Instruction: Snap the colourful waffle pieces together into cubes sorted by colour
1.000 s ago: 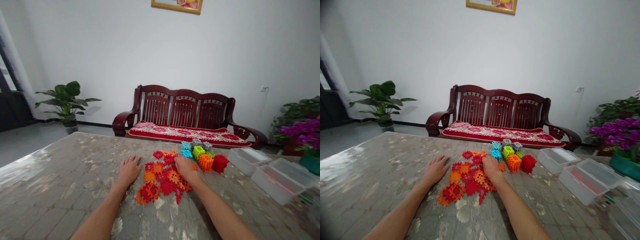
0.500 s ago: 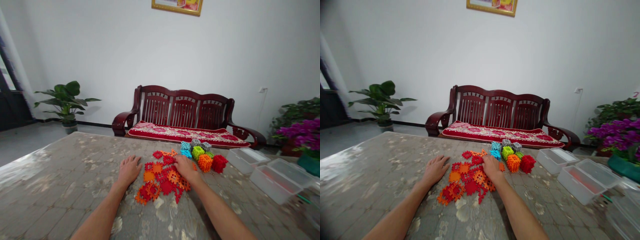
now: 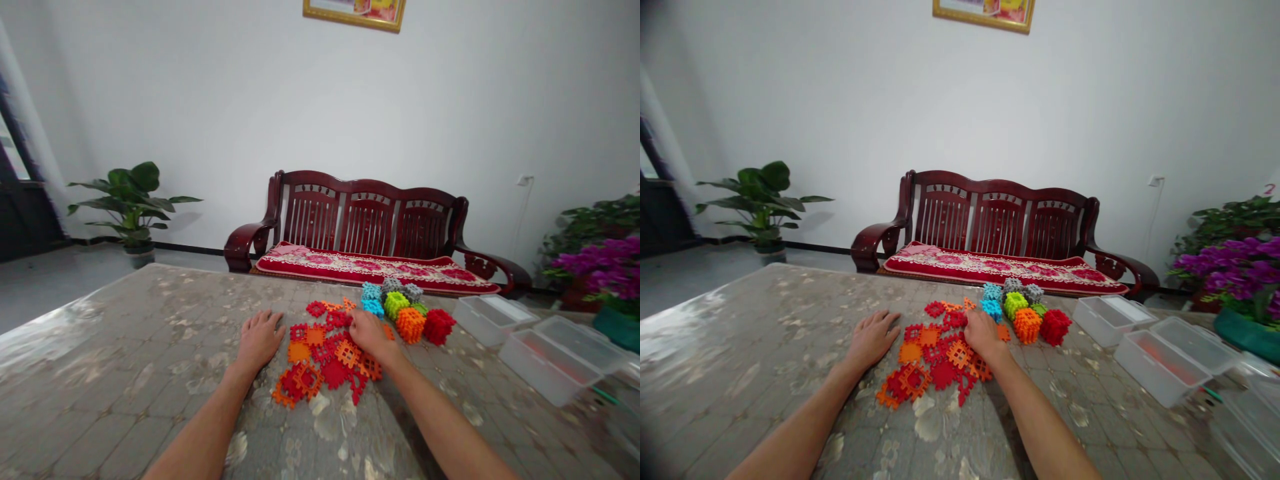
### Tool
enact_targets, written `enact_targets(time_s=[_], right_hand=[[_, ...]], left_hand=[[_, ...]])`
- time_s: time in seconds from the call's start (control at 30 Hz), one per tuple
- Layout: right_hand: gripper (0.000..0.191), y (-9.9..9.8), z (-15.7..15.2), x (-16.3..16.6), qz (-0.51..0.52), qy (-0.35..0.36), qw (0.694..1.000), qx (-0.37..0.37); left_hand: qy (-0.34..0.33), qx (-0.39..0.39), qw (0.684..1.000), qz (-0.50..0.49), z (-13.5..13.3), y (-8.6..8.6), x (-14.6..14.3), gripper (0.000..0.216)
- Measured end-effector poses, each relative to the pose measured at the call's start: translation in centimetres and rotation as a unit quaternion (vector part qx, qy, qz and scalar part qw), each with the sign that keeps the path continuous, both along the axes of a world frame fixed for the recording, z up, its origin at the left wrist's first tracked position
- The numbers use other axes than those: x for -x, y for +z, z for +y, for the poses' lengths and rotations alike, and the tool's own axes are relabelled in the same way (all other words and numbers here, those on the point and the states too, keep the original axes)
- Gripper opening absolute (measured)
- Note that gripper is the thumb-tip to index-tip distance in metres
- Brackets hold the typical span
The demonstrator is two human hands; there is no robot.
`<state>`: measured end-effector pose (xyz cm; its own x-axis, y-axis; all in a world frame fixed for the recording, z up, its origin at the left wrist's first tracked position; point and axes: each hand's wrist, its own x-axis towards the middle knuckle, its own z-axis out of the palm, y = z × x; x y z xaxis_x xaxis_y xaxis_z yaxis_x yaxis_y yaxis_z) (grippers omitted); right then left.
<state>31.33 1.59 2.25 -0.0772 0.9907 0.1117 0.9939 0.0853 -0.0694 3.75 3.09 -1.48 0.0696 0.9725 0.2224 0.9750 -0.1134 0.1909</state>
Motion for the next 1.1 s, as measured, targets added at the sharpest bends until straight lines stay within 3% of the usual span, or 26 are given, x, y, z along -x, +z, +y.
enact_targets(time_s=[0.27, 0.57, 0.7, 0.9, 1.1], right_hand=[[0.029, 0.8, -1.0, 0.1, -0.007, -0.015, 1.000, -0.018], [0.028, 1.8, -1.9, 1.7, -0.039, -0.043, 0.998, 0.021], [0.025, 1.7, -1.8, 2.1, -0.032, -0.030, 0.999, 0.020], [0.035, 1.4, -1.7, 2.1, -0.027, -0.018, 0.999, 0.017], [0.033, 1.4, -2.6, 2.5, -0.042, -0.038, 0.998, -0.007]], left_hand=[[-0.004, 0.000, 1.000, 0.012, -0.2, 0.4, -0.1, 0.045], [-0.001, 0.002, 1.000, 0.000, -0.2, 0.3, -0.1, 0.044], [-0.002, 0.000, 1.000, -0.003, -0.1, 0.1, -0.1, 0.043], [-0.001, 0.000, 1.000, 0.001, -0.1, 0.2, -0.1, 0.044], [-0.006, -0.002, 1.000, 0.000, 0.0, 0.0, 0.0, 0.043]])
